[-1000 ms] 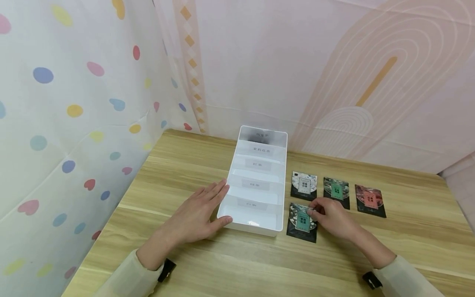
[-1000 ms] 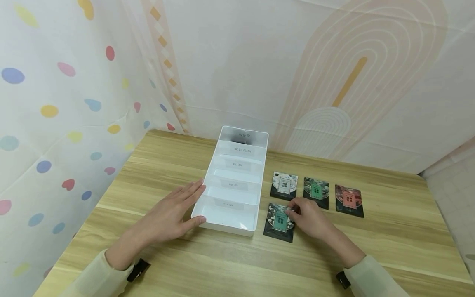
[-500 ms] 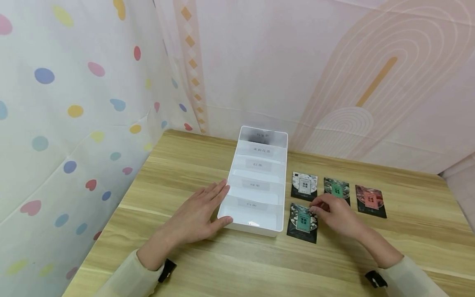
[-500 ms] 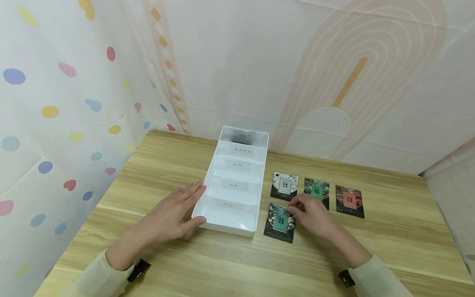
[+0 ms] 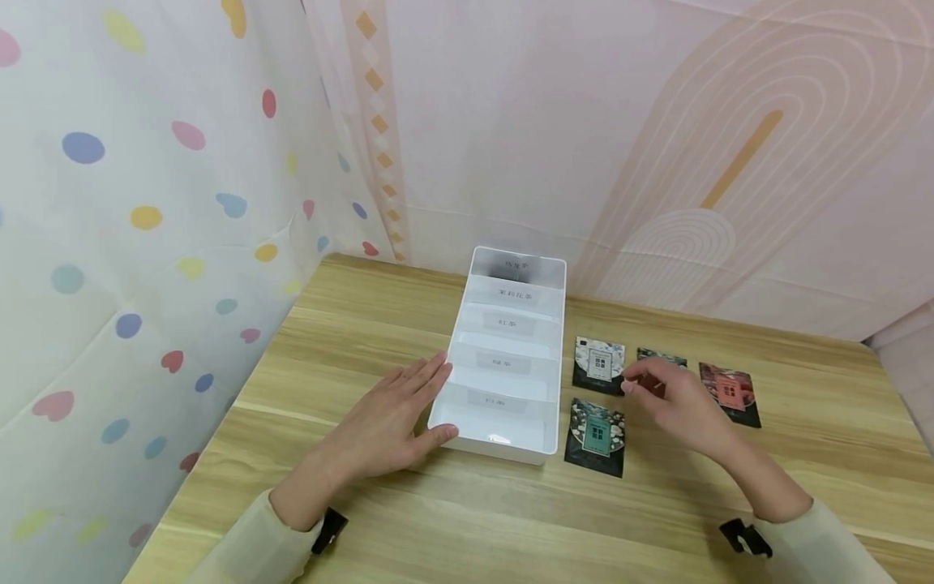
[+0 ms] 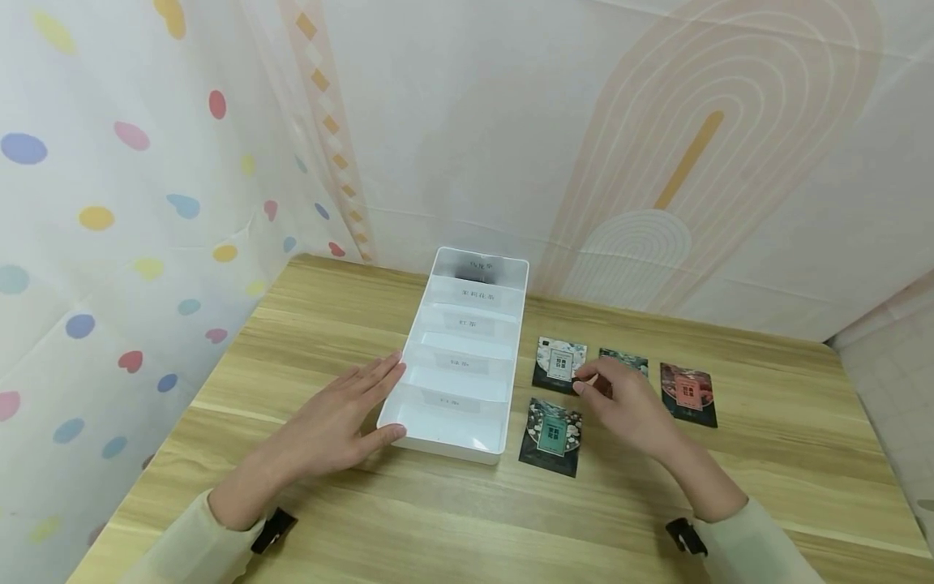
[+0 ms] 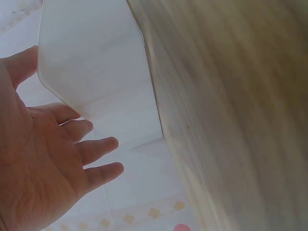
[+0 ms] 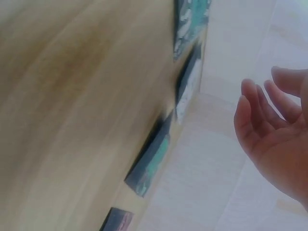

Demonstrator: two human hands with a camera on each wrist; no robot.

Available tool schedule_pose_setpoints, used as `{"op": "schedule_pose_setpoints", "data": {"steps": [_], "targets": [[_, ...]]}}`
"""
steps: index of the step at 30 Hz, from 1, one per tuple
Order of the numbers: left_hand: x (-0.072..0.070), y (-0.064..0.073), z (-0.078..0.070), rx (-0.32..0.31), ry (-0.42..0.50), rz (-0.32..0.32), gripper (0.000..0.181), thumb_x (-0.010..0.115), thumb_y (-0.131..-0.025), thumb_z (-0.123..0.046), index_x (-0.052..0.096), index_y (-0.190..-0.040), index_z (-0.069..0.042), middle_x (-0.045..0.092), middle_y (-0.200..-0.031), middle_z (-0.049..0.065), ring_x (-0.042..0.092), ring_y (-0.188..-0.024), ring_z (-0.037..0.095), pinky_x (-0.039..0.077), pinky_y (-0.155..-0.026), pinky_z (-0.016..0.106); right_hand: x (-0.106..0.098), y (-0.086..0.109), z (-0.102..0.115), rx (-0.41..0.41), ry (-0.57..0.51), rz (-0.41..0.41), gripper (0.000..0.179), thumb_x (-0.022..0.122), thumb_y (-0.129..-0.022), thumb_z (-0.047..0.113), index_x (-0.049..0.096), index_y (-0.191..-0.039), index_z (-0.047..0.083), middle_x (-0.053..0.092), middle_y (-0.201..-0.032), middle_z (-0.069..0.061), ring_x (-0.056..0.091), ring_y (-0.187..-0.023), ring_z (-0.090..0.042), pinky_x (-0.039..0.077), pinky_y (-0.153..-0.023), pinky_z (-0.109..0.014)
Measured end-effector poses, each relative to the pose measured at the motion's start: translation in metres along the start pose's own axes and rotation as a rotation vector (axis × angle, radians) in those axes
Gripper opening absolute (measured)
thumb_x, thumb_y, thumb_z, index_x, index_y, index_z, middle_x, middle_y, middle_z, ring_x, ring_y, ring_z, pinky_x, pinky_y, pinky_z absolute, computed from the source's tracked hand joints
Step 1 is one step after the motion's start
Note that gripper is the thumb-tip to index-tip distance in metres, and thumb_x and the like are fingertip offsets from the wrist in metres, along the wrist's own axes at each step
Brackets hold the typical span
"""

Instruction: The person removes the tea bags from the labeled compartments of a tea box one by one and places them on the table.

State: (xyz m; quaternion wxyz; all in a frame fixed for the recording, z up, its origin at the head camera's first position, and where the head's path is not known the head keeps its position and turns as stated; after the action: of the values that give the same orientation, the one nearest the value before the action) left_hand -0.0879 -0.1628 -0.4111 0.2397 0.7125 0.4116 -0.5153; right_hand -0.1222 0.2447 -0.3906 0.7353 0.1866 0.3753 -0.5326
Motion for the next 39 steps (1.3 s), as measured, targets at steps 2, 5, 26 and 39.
{"op": "schedule_pose_setpoints", "data": {"steps": [2,5,26,39], "targets": [[0.000,0.000,0.000,0.000,-0.003,0.000,0.084,0.056,-0.104,-0.057,0.033,-0.163,-0.002,0.026,-0.171,0.012,0.034,-0.153,0.041,0.028,-0.124,0.059,-0.001,-0.001,0.001,-0.002,-0.007,-0.014,0.014,0.070,-0.101,0.006,0.073,-0.113,0.001,0.069,-0.096,-0.003,0.057,-0.074,-0.015,0.049,-0.058,-0.026],[0.000,0.000,0.000,-0.001,-0.004,0.001,0.084,0.057,-0.104,-0.057,0.033,-0.163,-0.002,0.026,-0.171,0.012,0.033,-0.153,0.040,0.028,-0.124,0.058,-0.003,-0.004,0.001,-0.014,-0.009,-0.043,0.013,0.070,-0.101,0.006,0.073,-0.113,0.001,0.071,-0.097,-0.004,0.062,-0.075,-0.017,0.052,-0.059,-0.027],[-0.001,-0.001,-0.001,-0.003,0.002,0.011,0.084,0.056,-0.104,-0.057,0.033,-0.163,-0.002,0.026,-0.171,0.013,0.033,-0.153,0.041,0.027,-0.124,0.058,-0.007,-0.056,0.027,-0.082,-0.013,-0.074,0.027,0.067,-0.104,0.013,0.068,-0.127,-0.001,0.069,-0.123,-0.019,0.063,-0.111,-0.036,0.054,-0.090,-0.054],[-0.001,-0.005,-0.001,0.009,-0.005,0.010,0.084,0.057,-0.104,-0.056,0.033,-0.163,-0.002,0.025,-0.172,0.012,0.033,-0.153,0.040,0.028,-0.124,0.059,0.001,-0.106,0.038,-0.111,-0.067,-0.046,0.039,0.069,-0.101,0.010,0.060,-0.136,-0.006,0.064,-0.133,-0.025,0.057,-0.124,-0.042,0.047,-0.104,-0.061]]}}
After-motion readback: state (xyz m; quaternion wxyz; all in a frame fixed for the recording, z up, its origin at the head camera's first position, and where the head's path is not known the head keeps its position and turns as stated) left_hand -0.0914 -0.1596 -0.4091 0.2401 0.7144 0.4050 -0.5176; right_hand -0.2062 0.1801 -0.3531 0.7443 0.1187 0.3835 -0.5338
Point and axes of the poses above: each hand's wrist, its own y-axis away from the middle knuckle, its own x-axis out of the palm, z = x × y, the point moved 1 cm from there along -y, towards the middle knuckle
